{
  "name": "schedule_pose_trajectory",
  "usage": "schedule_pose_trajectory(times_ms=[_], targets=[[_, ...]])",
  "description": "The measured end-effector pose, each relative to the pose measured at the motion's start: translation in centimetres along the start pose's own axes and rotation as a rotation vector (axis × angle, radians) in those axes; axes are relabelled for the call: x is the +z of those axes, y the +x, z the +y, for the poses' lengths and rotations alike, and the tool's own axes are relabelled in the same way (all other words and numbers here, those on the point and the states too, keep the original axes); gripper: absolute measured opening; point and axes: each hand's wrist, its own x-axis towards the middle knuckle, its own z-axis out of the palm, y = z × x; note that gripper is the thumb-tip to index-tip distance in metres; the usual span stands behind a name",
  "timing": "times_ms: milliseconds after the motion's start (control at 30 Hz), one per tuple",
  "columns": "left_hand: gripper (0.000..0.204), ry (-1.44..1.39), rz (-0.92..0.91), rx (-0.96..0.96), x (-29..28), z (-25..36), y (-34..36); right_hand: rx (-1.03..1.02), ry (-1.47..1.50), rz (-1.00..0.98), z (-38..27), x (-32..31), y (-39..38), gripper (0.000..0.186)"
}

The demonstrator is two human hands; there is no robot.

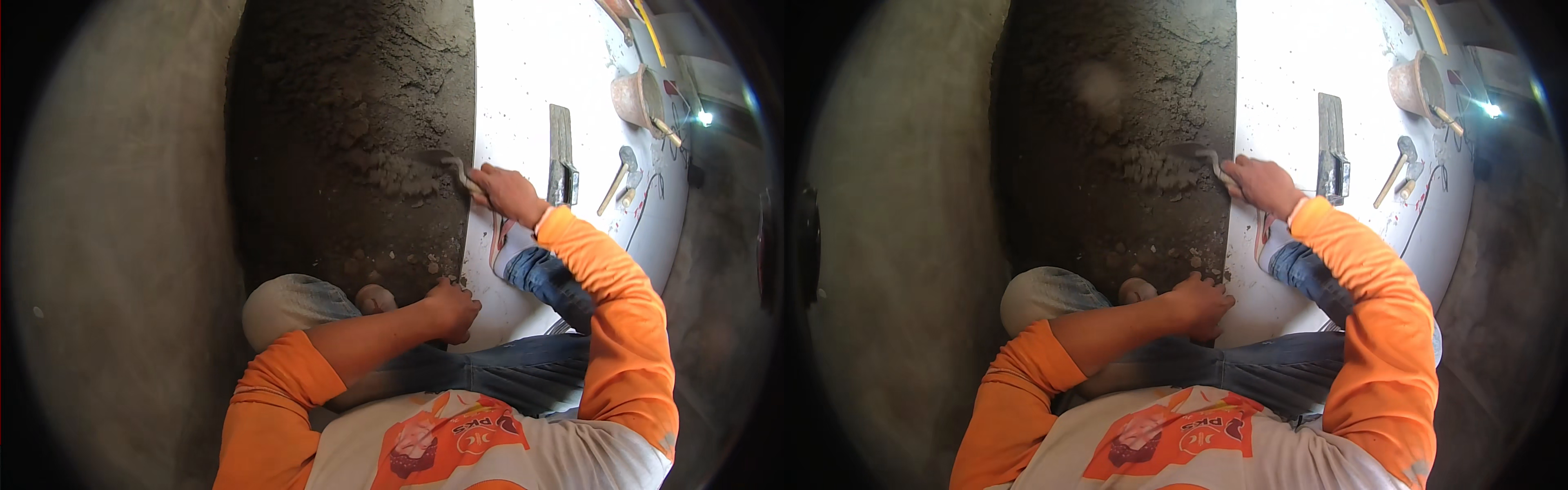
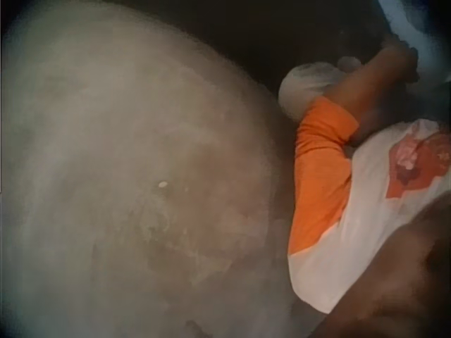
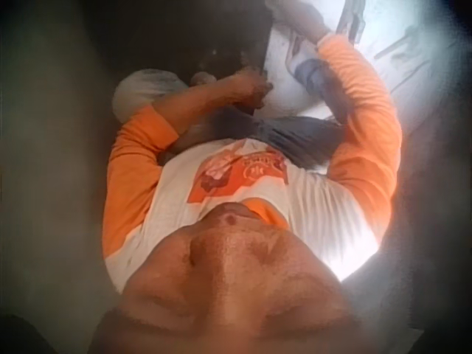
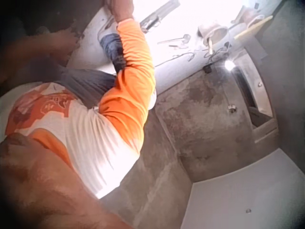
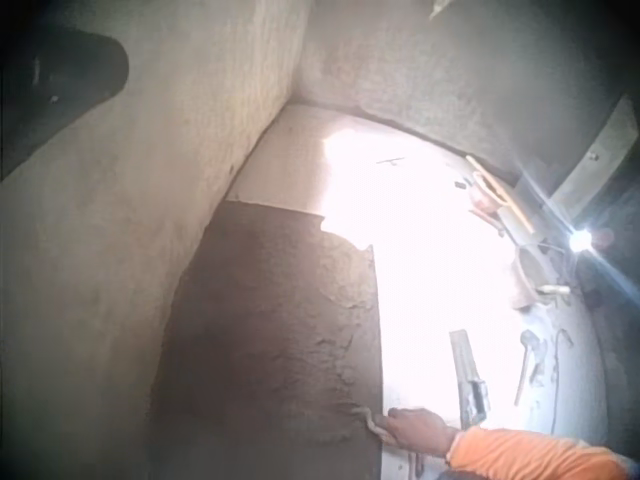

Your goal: The person mixes mortar in a bucket with a trowel, then uses the trowel and a rectangular float to apply and smooth the mortar onto a small patch of floor between tiled sections, receiving a fresh bucket of mortar through an opening during the process.

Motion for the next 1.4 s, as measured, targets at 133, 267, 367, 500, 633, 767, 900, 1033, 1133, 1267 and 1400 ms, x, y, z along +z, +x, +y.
schedule_pose_trajectory(times_ms=[133, 267, 367, 500, 633, 767, 900, 1033, 1133, 1267, 1400], targets=[[0.05, -0.006, -0.004, 0.009, -0.3, -0.2, 0.6, 0.106, 0.162, 0.233, -1.3, -1.7, 2.5, 0.031], [0.049, -0.012, -0.036, -0.011, -0.4, 0.0, 0.8, 0.242, 0.361, 0.417, -4.3, -0.6, 7.1, 0.03], [0.048, -0.02, -0.049, -0.009, 0.0, -0.1, 1.2, 0.169, 0.465, 0.345, -8.8, 1.7, 6.3, 0.029], [0.046, 0.002, -0.066, 0.001, -0.2, 0.0, 1.8, 0.176, 0.446, 0.246, -11.5, 0.7, 5.0, 0.028], [0.045, 0.046, -0.046, -0.011, -0.4, 0.3, 1.7, 0.27, 0.579, 0.59, -8.9, -0.6, 10.5, 0.029], [0.046, 0.038, -0.034, -0.008, -0.3, 0.7, 0.9, 0.275, 0.588, 0.491, -10.4, 1.0, 10.9, 0.028], [0.046, 0.032, 0.005, -0.028, 0.3, 0.4, 1.1, 0.095, 0.545, 0.278, -14.8, 1.1, 7.5, 0.029], [0.05, 0.06, 0.005, -0.052, 0.0, 0.8, 1.6, 0.24, 0.626, 0.471, -12.1, -1.3, 12.5, 0.031], [0.053, 0.08, -0.033, -0.026, 0.0, 1.8, 1.4, 0.343, 0.561, 0.505, -11.2, -1.7, 14.9, 0.03], [0.054, 0.072, -0.01, -0.04, 0.5, 1.6, 1.0, 0.201, 0.561, 0.367, -15.0, 2.0, 11.3, 0.028], [0.053, 0.06, -0.016, -0.049, -0.3, 1.2, 0.6, 0.094, 0.595, 0.359, -14.5, 0.8, 11.0, 0.028]])
